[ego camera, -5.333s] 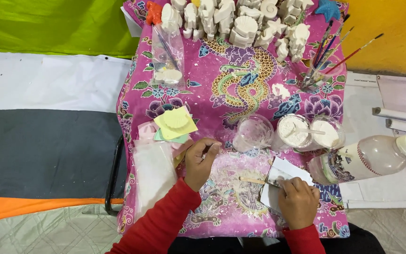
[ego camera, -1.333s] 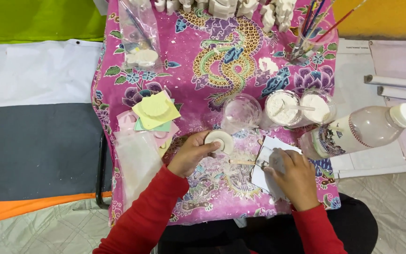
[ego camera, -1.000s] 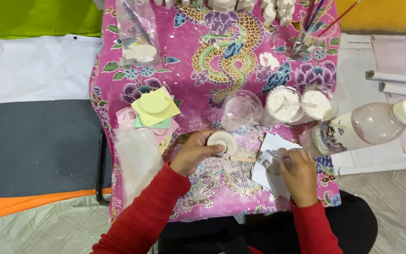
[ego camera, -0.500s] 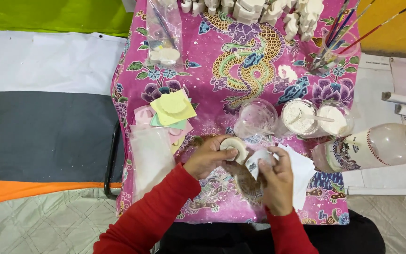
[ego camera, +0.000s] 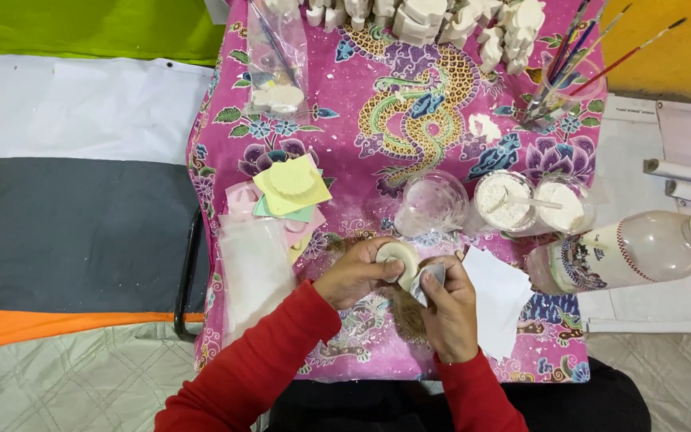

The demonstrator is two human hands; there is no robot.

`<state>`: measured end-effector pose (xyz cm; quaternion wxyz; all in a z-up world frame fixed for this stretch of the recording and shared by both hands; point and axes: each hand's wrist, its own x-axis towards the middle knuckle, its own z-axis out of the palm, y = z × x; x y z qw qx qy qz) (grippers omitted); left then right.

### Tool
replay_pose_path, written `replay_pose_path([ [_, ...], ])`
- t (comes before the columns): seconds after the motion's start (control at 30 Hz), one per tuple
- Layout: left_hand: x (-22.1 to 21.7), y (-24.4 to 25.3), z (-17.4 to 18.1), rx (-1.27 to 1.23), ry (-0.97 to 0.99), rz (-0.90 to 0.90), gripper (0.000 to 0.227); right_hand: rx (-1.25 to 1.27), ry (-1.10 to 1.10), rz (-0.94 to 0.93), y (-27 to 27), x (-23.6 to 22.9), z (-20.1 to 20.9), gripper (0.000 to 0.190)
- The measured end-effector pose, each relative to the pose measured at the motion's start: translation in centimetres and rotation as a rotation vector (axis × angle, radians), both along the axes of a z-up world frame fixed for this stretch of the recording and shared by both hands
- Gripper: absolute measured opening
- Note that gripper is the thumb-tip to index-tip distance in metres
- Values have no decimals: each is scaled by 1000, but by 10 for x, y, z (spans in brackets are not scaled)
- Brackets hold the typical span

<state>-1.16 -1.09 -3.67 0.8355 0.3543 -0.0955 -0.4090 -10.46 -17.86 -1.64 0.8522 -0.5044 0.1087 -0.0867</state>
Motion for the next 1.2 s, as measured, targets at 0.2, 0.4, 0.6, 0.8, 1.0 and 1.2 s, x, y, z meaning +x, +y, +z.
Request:
replay_pose_path([
  [0.2,-2,-2,-6,-44,6,-73,35,92,1,8,3,5,7,10],
  [0.4,0,-1,-3,-77,-97,-172,27,84,-28,-23,4,8,10,10],
  [0.6,3,5,2,-32,-155,-83,27,64,14,65,2,1,11,12],
  [0.8,1,6,4,-33,-198,-180,30,-72,83,-41,2,5,16,13],
  [1.0,1,6,5,1,-216,-175,31,-74,-27,9,-2,-1,19,15],
  [1.2,2,5,-5,38,-298,-233,34,-145,9,-10,2,4,22,16],
])
